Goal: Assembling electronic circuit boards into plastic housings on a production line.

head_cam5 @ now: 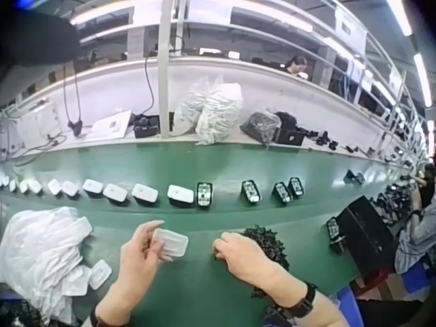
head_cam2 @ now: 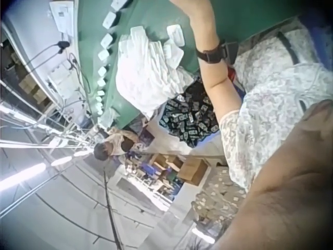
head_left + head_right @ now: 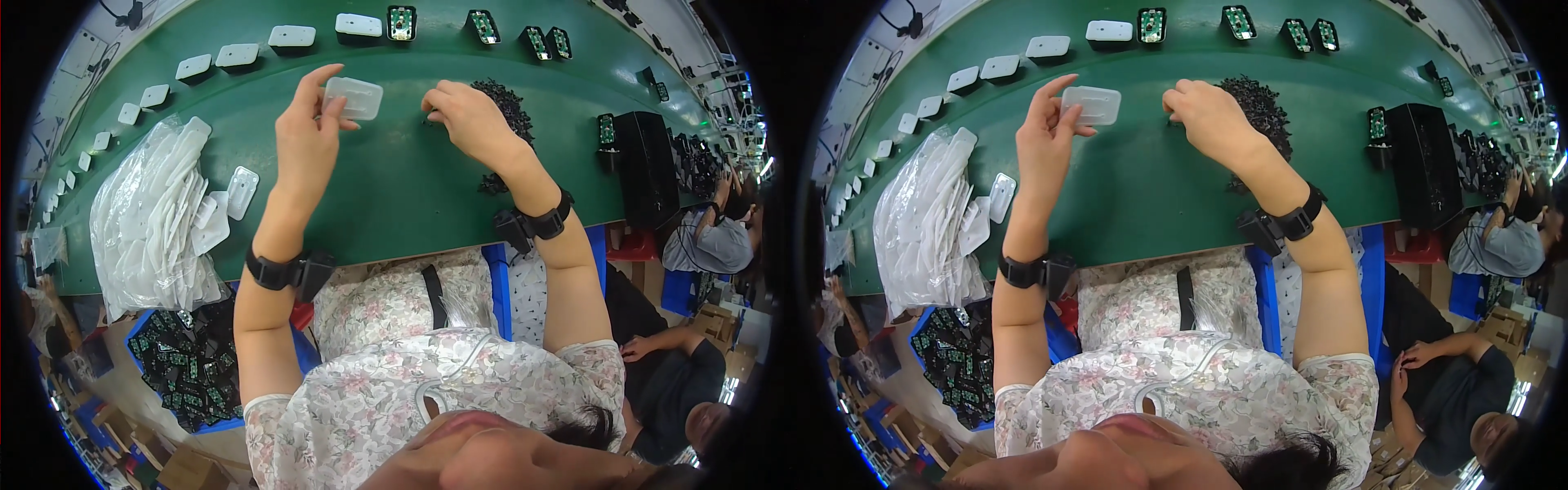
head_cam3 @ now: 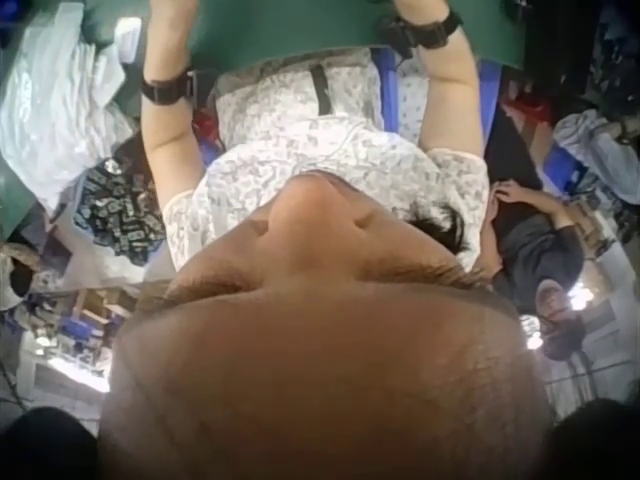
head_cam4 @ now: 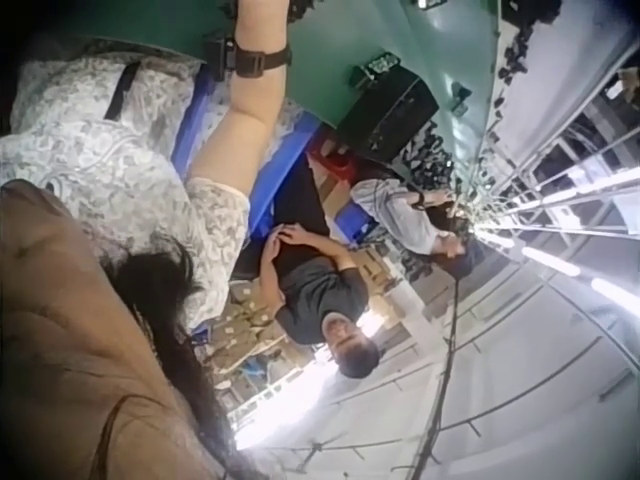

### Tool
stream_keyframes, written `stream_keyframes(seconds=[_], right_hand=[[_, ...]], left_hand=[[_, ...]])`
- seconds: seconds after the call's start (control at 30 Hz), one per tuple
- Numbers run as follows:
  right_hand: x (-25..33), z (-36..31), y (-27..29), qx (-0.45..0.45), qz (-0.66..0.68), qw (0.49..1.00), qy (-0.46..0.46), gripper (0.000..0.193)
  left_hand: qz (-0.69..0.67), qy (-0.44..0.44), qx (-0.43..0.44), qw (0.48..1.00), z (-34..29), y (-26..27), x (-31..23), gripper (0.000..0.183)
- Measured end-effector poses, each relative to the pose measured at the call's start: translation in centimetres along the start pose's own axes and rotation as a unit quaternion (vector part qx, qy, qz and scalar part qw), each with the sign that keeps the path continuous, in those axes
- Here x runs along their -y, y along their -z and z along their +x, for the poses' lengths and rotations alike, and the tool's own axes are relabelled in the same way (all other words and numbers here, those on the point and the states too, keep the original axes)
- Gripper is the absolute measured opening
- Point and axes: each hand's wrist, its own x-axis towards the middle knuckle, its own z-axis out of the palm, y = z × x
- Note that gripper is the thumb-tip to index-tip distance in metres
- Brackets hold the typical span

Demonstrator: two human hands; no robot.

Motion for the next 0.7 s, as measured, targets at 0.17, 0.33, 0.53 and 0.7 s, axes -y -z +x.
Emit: stream_keyframes(seconds=[0.17, 0.33, 0.53, 0.7], right_hand=[[2.6, 1.8, 2.1, -0.008, 0.202, 0.968, -0.15, 0.007], [5.0, 2.0, 1.8, -0.041, 0.501, 0.833, -0.231, 0.004], [6.1, 1.5, 0.6, -0.084, 0.523, 0.823, -0.203, 0.011], [6.4, 1.3, 0.8, -0.077, 0.45, 0.864, -0.211, 0.011]], left_hand=[[0.026, -0.001, -0.002, 1.0, -0.6, -1.0, -0.1, 0.021], [-0.05, -0.005, 0.032, 0.998, -1.6, -2.1, -0.9, 0.016], [-0.014, -0.049, 0.026, 0.998, -2.0, -2.3, -0.6, 0.015], [-0.005, -0.045, 0.033, 0.998, -2.2, -2.2, -0.9, 0.016]])
